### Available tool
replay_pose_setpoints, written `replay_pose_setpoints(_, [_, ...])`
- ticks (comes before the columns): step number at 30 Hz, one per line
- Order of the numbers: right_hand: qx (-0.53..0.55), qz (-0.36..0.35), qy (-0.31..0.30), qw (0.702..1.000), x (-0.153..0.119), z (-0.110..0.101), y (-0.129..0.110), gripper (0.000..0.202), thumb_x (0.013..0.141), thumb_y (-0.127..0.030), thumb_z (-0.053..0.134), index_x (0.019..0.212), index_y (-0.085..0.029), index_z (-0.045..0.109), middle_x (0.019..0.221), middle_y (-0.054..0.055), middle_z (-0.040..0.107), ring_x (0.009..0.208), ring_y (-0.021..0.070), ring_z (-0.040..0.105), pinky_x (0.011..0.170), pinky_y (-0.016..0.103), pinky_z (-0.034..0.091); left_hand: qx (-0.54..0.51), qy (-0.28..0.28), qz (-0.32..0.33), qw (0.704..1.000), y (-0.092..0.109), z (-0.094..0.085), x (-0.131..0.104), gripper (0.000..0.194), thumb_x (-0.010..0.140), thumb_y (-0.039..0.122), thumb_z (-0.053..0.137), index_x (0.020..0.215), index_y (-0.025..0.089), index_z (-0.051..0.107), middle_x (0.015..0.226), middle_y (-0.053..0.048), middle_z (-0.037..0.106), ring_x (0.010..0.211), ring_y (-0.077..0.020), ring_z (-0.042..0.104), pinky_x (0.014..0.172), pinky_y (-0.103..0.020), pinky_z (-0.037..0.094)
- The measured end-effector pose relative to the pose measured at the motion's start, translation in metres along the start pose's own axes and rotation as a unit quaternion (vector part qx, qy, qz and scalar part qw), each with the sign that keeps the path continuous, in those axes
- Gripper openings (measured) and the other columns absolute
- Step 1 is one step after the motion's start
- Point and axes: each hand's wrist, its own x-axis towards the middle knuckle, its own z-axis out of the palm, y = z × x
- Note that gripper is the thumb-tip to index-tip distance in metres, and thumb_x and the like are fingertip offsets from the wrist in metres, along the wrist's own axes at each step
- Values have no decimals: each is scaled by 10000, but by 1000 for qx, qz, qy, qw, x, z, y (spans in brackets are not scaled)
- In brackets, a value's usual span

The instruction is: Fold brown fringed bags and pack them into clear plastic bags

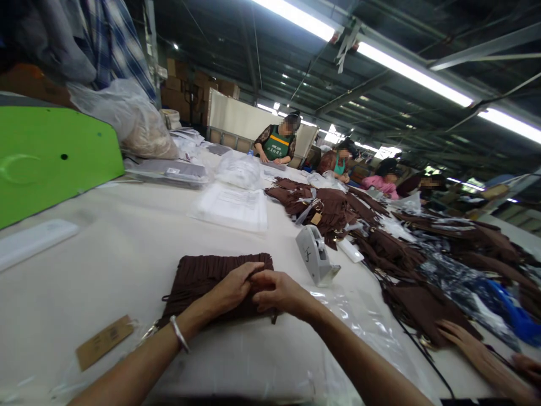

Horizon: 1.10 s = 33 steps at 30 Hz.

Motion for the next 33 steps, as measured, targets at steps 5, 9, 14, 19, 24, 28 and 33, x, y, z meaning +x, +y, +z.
replay_pose_setpoints(5, [57,2,43,997,-14,-23,-11,341,865,-356,560,1145,-169,616,1047,77,705,864,188,699,698,289,568,-15,87,-34,996,11,-21,2,396,865,98,349,1169,187,587,1150,-66,667,1089,-185,604,1001,-376,462])
replay_pose_setpoints(9, [-222,91,127,962,-29,-47,24,148,760,-182,588,827,-147,715,744,53,725,704,181,679,637,262,506,56,-7,93,994,37,-6,-2,319,863,131,495,1139,239,612,1211,-51,619,1141,-199,549,1014,-359,426])
replay_pose_setpoints(14, [-295,131,98,942,-27,-38,52,171,704,-162,608,788,-178,756,745,50,747,696,178,684,609,237,460,265,-159,250,918,42,37,0,133,835,186,631,954,238,658,1139,-63,628,992,-238,578,820,-361,469])
replay_pose_setpoints(19, [-360,164,55,917,-9,-34,48,122,583,-192,708,691,-216,760,712,60,742,707,227,689,597,266,456,293,-164,275,901,25,44,3,74,888,165,591,885,221,638,983,-37,647,924,-186,572,755,-298,445])
replay_pose_setpoints(24, [-388,182,9,903,1,-33,40,172,500,-140,739,653,-219,755,684,81,732,675,257,686,569,284,454,302,-167,285,894,17,23,5,94,909,172,567,832,214,601,874,-21,654,871,-177,577,734,-296,431])
replay_pose_setpoints(28, [-373,183,20,909,1,-34,43,152,542,-164,699,681,-210,741,677,76,722,654,233,667,538,265,415,313,-157,246,904,19,11,2,35,882,214,597,857,215,573,895,-20,651,879,-194,585,728,-311,426])
replay_pose_setpoints(33, [-330,155,73,928,2,-48,47,207,621,-150,606,793,-200,710,821,62,722,767,197,646,599,246,396,338,-125,195,912,24,22,3,180,855,221,622,1024,214,560,957,-39,645,858,-206,593,709,-317,430])
